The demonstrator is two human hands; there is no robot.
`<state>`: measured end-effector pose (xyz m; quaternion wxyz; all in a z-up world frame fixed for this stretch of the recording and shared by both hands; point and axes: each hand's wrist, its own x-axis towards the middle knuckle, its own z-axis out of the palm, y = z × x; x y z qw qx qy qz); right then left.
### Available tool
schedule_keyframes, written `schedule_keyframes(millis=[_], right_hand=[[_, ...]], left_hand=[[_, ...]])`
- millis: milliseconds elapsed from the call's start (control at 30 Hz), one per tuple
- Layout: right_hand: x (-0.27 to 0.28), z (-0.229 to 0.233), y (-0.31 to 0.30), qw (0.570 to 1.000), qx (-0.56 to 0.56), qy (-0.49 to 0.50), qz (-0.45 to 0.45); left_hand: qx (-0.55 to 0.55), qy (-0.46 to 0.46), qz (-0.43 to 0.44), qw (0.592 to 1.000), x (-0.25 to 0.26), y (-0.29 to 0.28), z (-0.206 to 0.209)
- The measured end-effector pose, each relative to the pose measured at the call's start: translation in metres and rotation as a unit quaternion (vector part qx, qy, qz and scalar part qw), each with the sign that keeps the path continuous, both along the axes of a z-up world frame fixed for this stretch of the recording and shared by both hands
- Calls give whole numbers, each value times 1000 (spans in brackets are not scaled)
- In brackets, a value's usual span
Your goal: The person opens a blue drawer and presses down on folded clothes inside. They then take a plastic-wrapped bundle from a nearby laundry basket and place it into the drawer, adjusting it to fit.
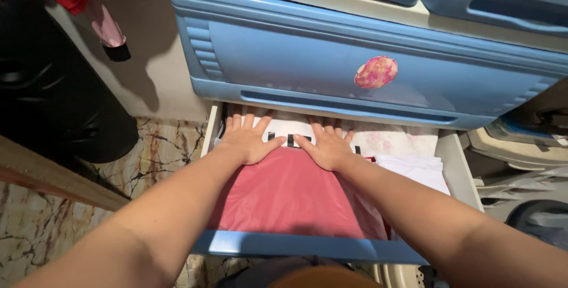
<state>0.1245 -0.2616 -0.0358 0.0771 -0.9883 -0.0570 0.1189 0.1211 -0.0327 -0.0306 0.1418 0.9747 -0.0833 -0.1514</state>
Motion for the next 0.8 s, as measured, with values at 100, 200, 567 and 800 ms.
schedule_keyframes(millis=[100, 200, 567, 800], right_hand=[[-3, 5, 0, 1000, -3, -2, 2], [-7, 8, 2, 1000, 2, -26, 9], [-79, -3, 33, 978, 88, -153, 108], [-101, -8, 34, 982, 52, -160, 82]], left_hand=[[2, -21, -6, 1000, -3, 1, 4], [1, -43, -12, 999, -8, 2, 9], [13, -194, -5, 981, -39, -18, -17], [-27, -269, -5, 963, -80, -15, -36]])
